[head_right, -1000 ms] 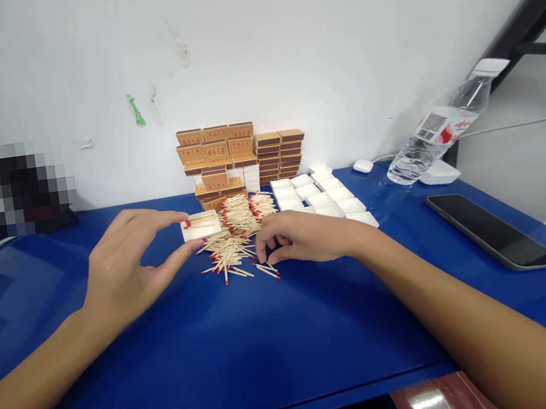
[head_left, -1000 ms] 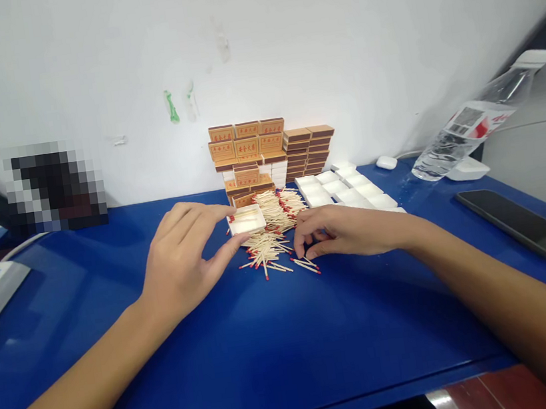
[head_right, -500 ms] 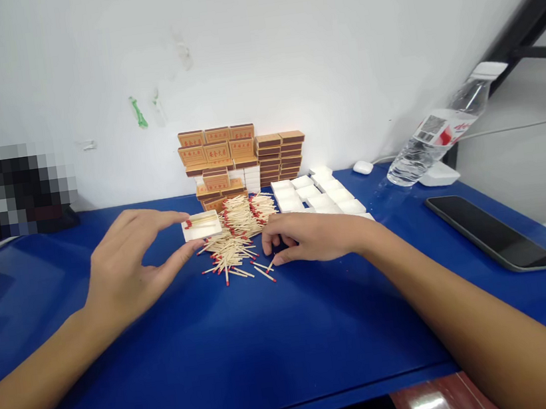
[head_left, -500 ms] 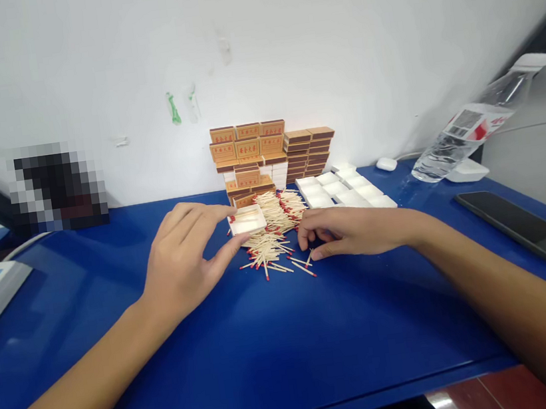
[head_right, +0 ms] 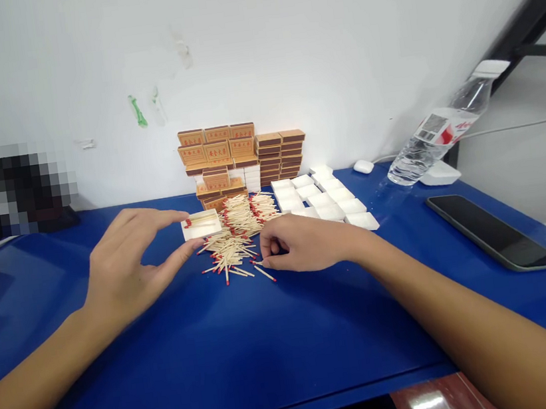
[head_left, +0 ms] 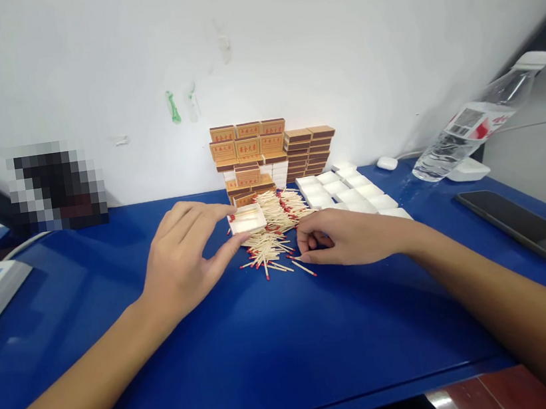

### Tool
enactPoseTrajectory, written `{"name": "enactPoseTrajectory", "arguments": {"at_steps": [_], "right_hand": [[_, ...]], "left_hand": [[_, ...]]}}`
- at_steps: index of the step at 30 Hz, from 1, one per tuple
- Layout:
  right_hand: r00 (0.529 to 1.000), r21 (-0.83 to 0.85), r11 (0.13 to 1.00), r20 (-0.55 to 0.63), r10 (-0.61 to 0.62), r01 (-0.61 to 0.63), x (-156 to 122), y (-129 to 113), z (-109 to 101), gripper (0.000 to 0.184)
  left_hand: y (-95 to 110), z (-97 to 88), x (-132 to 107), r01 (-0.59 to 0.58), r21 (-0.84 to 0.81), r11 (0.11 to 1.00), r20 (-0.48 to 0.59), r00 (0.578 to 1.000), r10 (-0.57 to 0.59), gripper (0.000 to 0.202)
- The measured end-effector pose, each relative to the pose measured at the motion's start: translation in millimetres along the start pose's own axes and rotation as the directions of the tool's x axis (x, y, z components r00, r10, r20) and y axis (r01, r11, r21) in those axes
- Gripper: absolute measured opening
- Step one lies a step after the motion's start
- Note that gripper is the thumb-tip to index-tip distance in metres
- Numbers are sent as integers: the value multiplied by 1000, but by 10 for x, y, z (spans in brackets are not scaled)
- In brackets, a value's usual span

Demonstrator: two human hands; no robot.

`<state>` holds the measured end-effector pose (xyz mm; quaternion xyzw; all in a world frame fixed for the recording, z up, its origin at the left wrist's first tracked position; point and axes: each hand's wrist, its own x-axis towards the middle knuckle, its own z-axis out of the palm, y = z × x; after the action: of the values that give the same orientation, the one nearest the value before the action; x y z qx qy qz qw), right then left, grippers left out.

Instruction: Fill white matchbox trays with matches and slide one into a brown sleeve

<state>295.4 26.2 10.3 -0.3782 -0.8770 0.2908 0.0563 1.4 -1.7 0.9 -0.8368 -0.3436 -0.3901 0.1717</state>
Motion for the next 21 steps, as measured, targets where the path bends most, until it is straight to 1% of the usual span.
{"name": "enactPoseTrajectory", "arguments": {"at_steps": [3, 6, 9, 13, 15, 16, 19, 21], "right_hand": [[1000, -51, 999, -29, -13, 12, 20, -8, 53, 11], [999, -69, 998, -41, -7, 4, 15, -9, 63, 12], [1000, -65, 998, -9, 2, -2, -16, 3, 20, 9], [995, -101, 991, 25, 96, -93, -64, 114, -101, 9], [991, -138, 982, -2, 134, -133, -61, 206, -156, 11], [991, -157, 978, -25, 134, -136, -51, 252, -174, 11], [989, -204, 973, -120, 82, -106, 8, 353, -187, 11], [982, -228, 970, -183, 46, -88, 46, 372, -169, 10]], "left_hand": [[2, -1, -2, 8, -3, 1000, 6, 1000, -8, 28], [0, 2, -6, 13, -8, 1000, 11, 1000, -13, 27], [-3, 7, -7, 5, -3, 1000, 5, 1000, -5, 28], [-2, 11, -3, -10, 8, 1000, -3, 1000, 10, 30], [1, 10, -2, -16, 11, 1000, -10, 1000, 16, 31], [2, 10, -3, -18, 12, 1000, -12, 1000, 18, 31], [6, 9, -3, -20, 14, 1000, -16, 1000, 20, 32], [8, 7, -3, -17, 14, 1000, -17, 1000, 17, 32]]}}
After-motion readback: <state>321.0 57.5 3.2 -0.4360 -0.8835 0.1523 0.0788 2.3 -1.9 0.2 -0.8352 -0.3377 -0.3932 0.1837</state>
